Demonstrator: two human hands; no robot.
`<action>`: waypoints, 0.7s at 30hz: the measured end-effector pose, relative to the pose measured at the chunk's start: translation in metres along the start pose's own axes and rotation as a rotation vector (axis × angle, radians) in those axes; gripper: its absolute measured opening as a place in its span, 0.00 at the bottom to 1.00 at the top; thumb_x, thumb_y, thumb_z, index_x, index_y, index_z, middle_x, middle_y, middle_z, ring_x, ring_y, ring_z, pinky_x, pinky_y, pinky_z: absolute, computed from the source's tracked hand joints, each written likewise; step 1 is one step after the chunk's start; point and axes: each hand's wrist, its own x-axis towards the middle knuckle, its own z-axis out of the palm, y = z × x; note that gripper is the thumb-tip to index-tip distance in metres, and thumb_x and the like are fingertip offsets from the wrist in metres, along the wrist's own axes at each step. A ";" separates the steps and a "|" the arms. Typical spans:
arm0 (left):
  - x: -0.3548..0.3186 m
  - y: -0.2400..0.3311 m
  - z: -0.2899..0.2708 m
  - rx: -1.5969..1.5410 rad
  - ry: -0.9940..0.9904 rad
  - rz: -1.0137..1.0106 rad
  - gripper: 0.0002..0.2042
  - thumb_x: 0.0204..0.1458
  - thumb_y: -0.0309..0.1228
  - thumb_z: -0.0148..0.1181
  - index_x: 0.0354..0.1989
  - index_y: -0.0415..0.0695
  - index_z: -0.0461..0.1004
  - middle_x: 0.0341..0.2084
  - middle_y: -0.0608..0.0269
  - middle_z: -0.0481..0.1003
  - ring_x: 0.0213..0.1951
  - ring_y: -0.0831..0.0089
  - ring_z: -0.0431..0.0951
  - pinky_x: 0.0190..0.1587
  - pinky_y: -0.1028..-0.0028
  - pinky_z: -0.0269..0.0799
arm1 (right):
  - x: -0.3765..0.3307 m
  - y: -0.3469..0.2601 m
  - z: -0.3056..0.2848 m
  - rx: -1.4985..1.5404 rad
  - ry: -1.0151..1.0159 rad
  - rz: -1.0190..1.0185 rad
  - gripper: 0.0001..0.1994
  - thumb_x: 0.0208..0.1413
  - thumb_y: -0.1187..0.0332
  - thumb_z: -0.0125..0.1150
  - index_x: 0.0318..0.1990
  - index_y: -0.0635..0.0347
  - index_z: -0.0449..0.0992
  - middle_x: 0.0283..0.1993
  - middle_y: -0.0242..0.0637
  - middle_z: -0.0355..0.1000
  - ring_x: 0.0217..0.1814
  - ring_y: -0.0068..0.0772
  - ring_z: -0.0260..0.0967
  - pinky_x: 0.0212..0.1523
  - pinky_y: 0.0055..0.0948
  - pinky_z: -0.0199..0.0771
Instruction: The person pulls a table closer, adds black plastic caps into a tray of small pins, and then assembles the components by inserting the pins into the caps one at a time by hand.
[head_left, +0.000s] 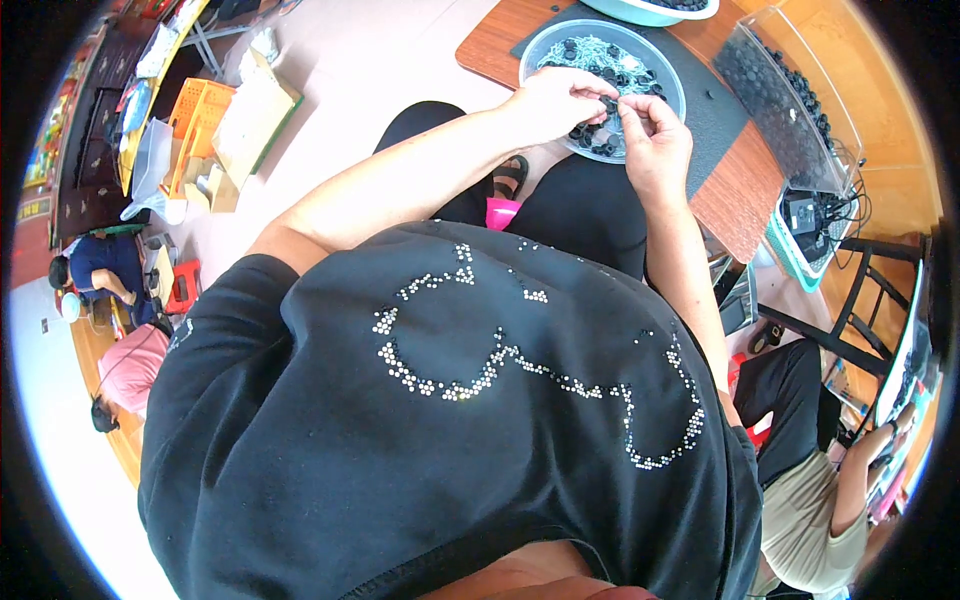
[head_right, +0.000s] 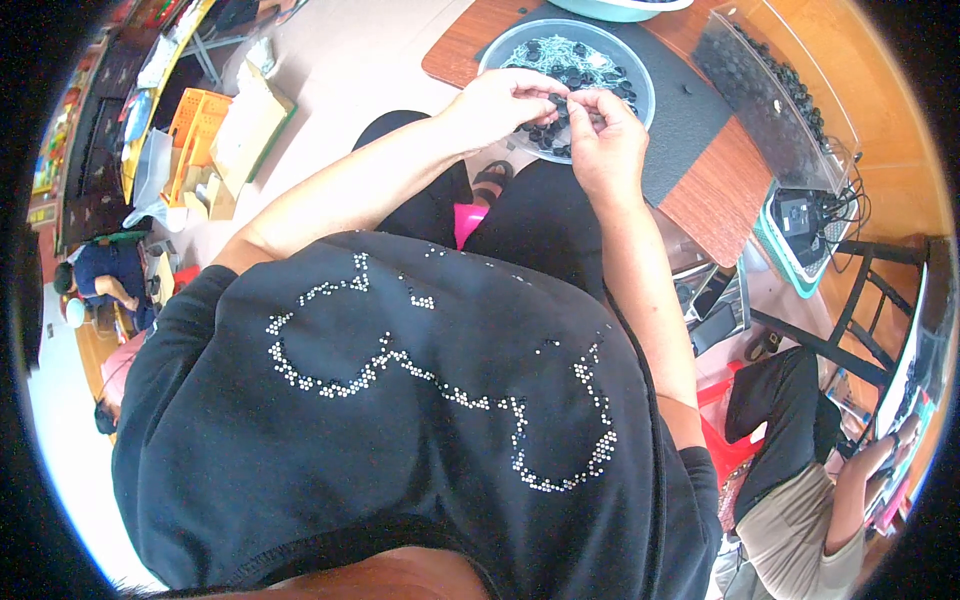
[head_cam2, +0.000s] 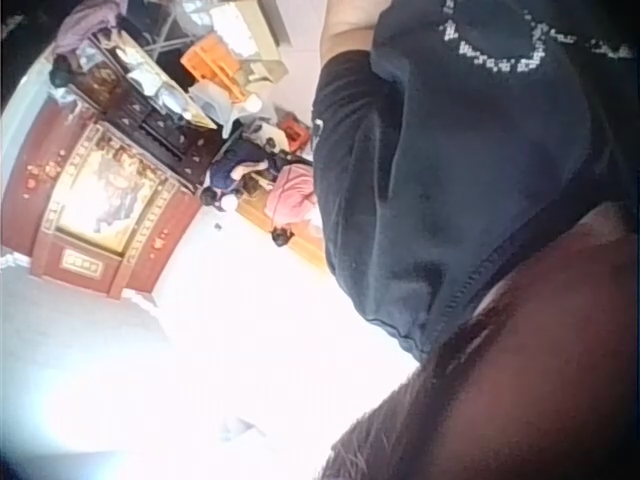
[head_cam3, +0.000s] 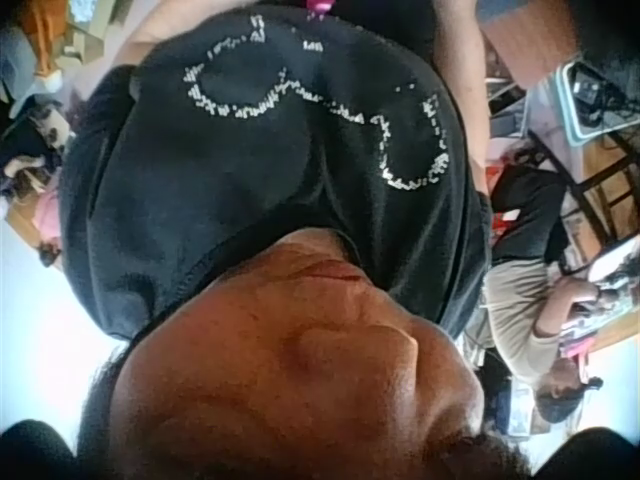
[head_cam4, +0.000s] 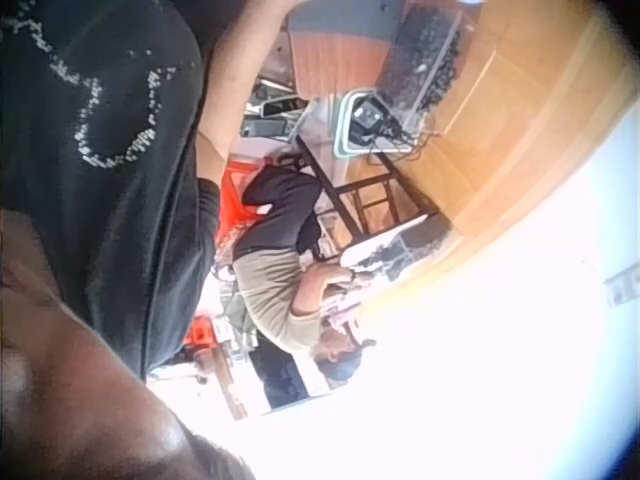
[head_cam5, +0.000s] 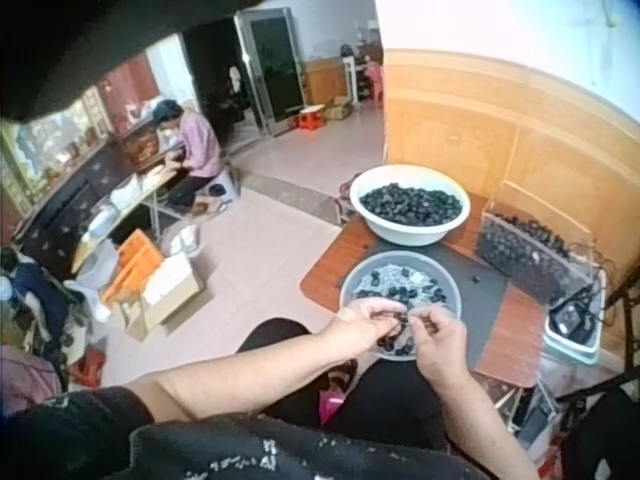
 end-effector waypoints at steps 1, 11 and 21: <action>-0.001 0.002 0.000 0.092 0.006 0.025 0.13 0.51 0.24 0.54 0.46 0.37 0.72 0.31 0.62 0.75 0.35 0.79 0.75 0.41 0.81 0.71 | 0.000 -0.001 0.000 -0.029 -0.011 -0.021 0.03 0.49 0.76 0.59 0.33 0.62 0.76 0.30 0.34 0.72 0.28 0.17 0.67 0.31 0.19 0.68; -0.002 0.004 0.002 0.449 0.091 0.111 0.11 0.47 0.25 0.59 0.41 0.42 0.76 0.28 0.64 0.75 0.31 0.81 0.72 0.36 0.80 0.69 | -0.002 -0.012 0.000 -0.292 -0.039 -0.244 0.03 0.47 0.77 0.58 0.30 0.63 0.74 0.27 0.39 0.71 0.26 0.32 0.70 0.30 0.26 0.70; -0.006 0.012 0.008 0.462 0.077 0.068 0.11 0.48 0.24 0.56 0.41 0.42 0.76 0.29 0.63 0.75 0.33 0.79 0.73 0.38 0.79 0.69 | -0.005 -0.015 0.000 -0.466 -0.045 -0.319 0.03 0.47 0.75 0.58 0.30 0.63 0.75 0.30 0.42 0.73 0.31 0.39 0.72 0.33 0.31 0.71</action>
